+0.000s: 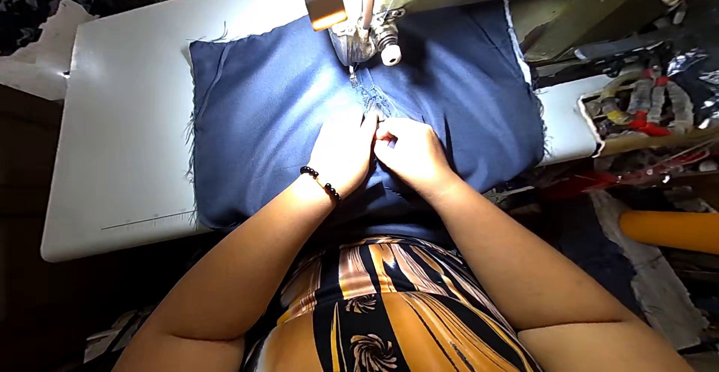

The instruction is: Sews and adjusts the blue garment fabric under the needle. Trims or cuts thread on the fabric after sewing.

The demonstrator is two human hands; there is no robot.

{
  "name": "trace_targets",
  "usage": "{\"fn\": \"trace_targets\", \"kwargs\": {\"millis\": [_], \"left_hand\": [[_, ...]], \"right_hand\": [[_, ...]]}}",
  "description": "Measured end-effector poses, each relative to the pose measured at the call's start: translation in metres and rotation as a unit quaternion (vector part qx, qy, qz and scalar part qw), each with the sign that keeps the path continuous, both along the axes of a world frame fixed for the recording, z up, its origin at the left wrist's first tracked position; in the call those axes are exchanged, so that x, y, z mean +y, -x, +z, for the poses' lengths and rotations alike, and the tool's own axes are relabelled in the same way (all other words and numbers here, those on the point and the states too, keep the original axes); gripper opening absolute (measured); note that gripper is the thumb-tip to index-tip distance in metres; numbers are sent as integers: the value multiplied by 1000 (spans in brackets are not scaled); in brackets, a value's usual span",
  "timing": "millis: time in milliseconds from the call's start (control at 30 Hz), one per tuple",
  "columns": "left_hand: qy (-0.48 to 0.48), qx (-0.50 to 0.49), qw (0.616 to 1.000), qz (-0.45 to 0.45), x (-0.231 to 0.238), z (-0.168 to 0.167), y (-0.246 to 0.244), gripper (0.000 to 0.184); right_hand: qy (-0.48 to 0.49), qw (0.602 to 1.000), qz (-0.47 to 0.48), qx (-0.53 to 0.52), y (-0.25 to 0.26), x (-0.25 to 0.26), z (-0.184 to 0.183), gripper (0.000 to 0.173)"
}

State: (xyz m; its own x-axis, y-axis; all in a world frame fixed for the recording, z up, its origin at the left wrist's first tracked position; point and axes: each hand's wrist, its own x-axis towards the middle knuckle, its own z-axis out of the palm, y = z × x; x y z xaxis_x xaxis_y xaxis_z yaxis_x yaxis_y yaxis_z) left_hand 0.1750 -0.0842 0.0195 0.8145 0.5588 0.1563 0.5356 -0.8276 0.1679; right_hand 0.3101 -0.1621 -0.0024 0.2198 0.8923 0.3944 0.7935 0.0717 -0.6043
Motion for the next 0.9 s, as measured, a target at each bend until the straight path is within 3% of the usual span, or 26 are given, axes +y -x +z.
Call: {"fn": "trace_targets", "kwargs": {"millis": [133,400,633,900], "left_hand": [[7,21,1000,5,0,0,4,45],[2,-32,999,-31,5,-16,18,52],[13,79,997,-11,7,-7,16,61],[19,12,1000,-9,8,-16,22,64]], "right_hand": [[17,1000,12,7,2,0,1,10],[34,999,21,-21,2,0,3,13],[45,998,24,-36,2,1,4,14],[55,997,27,-40,2,1,5,14]]}}
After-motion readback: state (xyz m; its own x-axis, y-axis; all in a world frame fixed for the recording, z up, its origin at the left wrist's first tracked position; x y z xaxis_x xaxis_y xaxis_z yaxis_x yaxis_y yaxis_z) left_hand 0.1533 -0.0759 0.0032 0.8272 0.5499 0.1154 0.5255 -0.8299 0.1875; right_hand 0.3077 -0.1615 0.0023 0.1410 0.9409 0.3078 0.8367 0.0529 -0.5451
